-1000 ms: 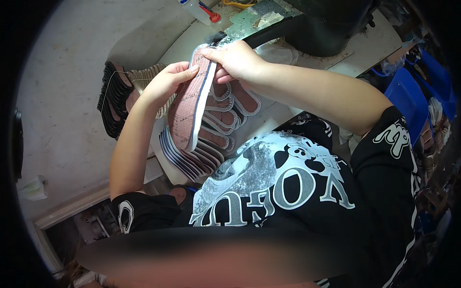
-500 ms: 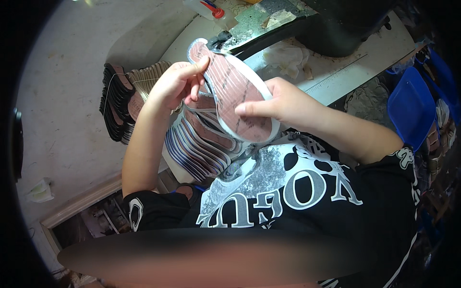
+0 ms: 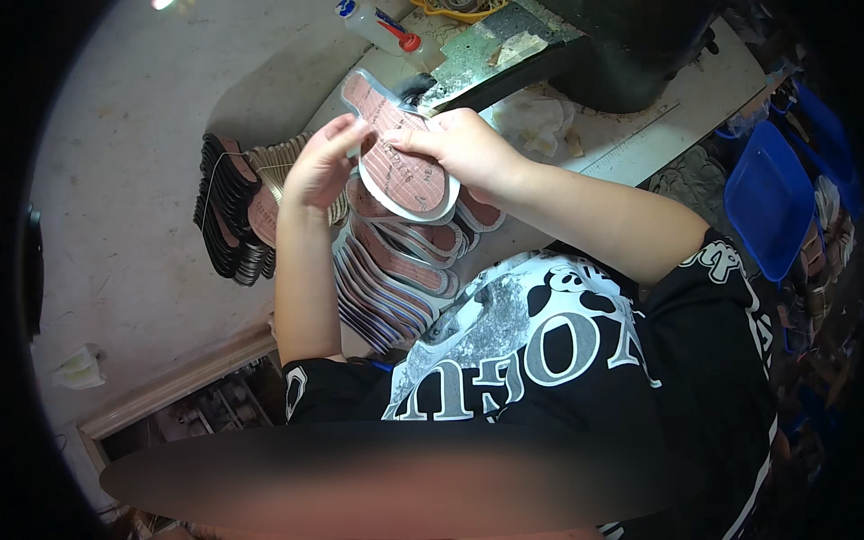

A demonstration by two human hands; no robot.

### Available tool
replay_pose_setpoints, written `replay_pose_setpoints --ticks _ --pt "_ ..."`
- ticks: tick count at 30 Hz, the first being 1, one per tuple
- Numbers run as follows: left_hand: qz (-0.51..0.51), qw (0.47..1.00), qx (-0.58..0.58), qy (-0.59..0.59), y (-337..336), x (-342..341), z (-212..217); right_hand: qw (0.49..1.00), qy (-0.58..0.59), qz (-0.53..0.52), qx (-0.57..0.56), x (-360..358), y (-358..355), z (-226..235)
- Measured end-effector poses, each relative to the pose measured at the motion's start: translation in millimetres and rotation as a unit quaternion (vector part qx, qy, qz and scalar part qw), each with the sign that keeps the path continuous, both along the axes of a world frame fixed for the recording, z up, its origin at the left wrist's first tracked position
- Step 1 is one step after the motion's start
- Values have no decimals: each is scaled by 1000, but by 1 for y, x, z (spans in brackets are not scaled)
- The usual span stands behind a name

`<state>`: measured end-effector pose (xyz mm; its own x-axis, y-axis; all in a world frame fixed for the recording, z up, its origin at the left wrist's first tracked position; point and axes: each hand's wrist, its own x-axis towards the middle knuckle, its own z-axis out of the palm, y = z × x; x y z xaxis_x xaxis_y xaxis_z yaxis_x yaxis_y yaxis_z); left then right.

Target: Inspecting shoe soles and organizing them by pairs.

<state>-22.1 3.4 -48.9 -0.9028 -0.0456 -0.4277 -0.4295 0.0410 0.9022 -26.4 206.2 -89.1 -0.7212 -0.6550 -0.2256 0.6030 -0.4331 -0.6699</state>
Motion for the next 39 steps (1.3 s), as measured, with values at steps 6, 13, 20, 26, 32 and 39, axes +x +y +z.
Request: replay_pose_setpoints --ticks 6,13,20,26,32,39 --pt "-11 998 56 -33 2 5 -7 992 -6 113 47 24 16 22" --pt "8 992 -125 -20 8 -7 10 998 -27 48 24 29 13 16" --pt "-278 951 -118 65 -12 -46 24 998 -52 -20 12 27 -4 29" --pt "-331 930 -159 -17 -9 -51 28 997 -48 -50 43 28 3 30" --pt "-255 957 -134 34 -11 -26 16 997 -28 -25 61 22 8 30" --pt "-190 975 -116 -9 -7 -8 17 999 -9 -10 36 17 8 24"
